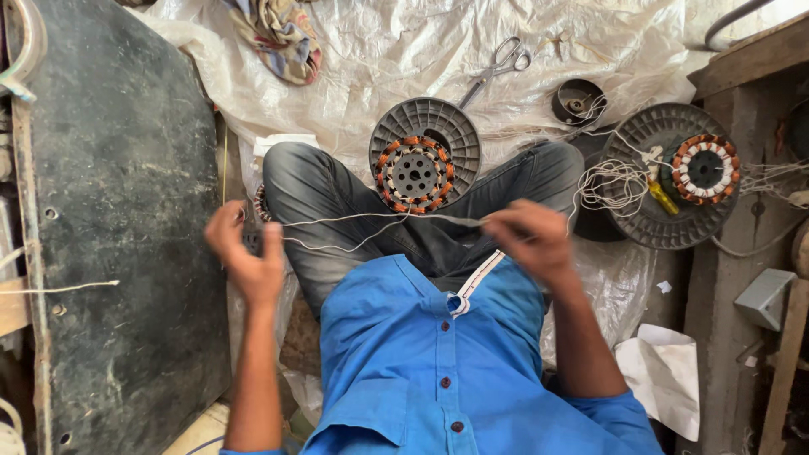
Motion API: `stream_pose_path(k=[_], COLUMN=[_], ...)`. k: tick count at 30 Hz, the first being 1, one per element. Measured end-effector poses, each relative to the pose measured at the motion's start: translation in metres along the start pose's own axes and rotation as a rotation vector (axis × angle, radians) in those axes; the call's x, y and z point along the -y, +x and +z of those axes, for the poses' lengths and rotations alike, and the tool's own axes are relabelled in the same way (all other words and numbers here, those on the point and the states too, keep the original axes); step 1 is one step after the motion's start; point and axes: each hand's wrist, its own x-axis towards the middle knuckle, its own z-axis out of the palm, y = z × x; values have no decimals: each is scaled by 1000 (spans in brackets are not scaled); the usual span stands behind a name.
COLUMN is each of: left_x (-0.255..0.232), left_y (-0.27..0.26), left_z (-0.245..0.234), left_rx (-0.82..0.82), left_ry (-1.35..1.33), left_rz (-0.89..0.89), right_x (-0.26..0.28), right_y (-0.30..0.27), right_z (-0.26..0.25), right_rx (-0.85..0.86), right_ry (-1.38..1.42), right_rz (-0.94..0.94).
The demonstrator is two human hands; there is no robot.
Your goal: The person sits cross-legged and winds a white string around the slots of a motor stator resting on their lap. They repeatedly pull the string from a nearby spool, thread it through the stator slots, and tighten it by hand.
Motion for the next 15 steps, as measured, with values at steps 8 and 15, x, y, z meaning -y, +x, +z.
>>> stream_pose_path(k=[8,15], left_x=[-84,-7], left_y=[-23,60], left_z=[61,17], left_rx=[957,72], left_ry=[-337,-463], left_rz=[53,-20], right_x=[37,1], right_y=[13,-2], right_z=[50,15], right_rx=[290,8], right_ry=[133,-100], right_rz=[-174,-45])
